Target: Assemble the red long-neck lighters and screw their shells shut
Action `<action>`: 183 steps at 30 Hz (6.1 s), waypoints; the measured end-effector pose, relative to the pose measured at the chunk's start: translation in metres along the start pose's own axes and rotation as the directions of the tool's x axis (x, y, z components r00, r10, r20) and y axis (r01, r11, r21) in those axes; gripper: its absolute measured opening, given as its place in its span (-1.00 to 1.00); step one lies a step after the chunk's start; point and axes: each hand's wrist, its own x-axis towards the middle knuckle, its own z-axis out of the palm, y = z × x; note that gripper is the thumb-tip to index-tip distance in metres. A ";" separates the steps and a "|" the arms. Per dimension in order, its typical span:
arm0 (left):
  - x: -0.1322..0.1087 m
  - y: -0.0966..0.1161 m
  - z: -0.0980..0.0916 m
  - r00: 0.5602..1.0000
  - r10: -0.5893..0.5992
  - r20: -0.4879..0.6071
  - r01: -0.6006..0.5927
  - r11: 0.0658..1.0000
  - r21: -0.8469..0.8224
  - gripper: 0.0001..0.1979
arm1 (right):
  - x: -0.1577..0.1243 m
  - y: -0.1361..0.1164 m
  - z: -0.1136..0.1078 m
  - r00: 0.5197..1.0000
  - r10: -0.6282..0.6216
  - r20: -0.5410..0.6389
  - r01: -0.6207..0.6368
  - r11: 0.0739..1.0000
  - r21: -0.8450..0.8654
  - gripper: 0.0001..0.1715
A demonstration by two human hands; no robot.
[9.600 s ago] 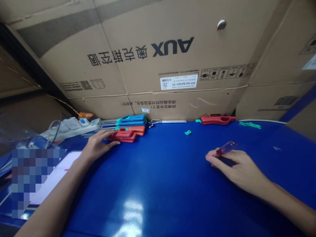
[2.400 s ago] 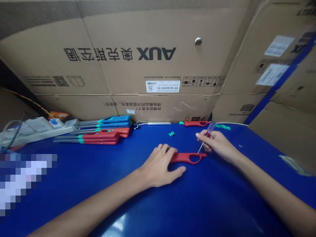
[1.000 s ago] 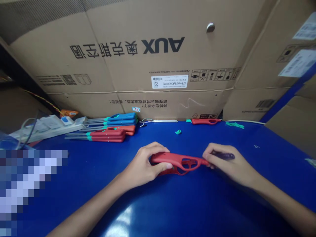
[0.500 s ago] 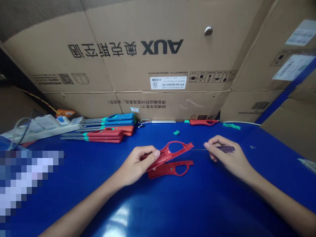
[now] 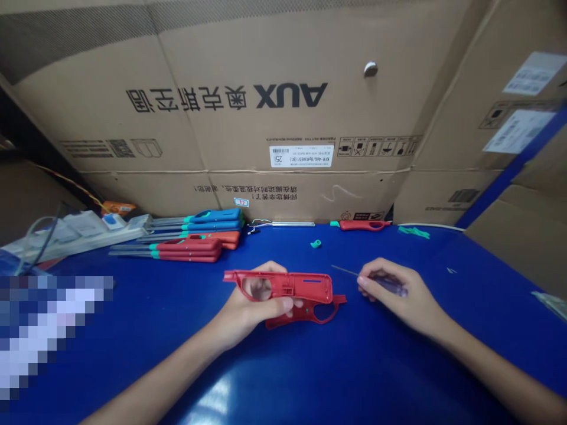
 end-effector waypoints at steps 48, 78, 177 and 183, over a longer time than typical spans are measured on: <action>-0.003 -0.012 -0.010 0.932 0.056 0.358 -0.358 0.282 0.890 -0.78 | -0.003 0.010 0.000 0.888 -0.438 0.143 0.459 0.819 -0.344 -0.84; 0.000 -0.014 -0.011 0.921 -0.007 0.390 -0.375 0.256 0.891 -0.75 | 0.038 0.076 -0.139 0.749 0.213 -0.627 -0.445 0.863 -0.239 -0.64; -0.006 -0.021 0.008 0.898 0.369 0.240 -0.425 0.583 0.693 -0.85 | -0.012 -0.008 0.048 0.736 -0.604 0.306 0.674 0.698 -0.241 -0.85; -0.002 -0.019 0.000 0.809 0.414 0.418 -0.577 0.423 0.699 -0.83 | -0.014 -0.011 0.048 0.730 -0.612 0.304 0.679 0.702 -0.216 -0.78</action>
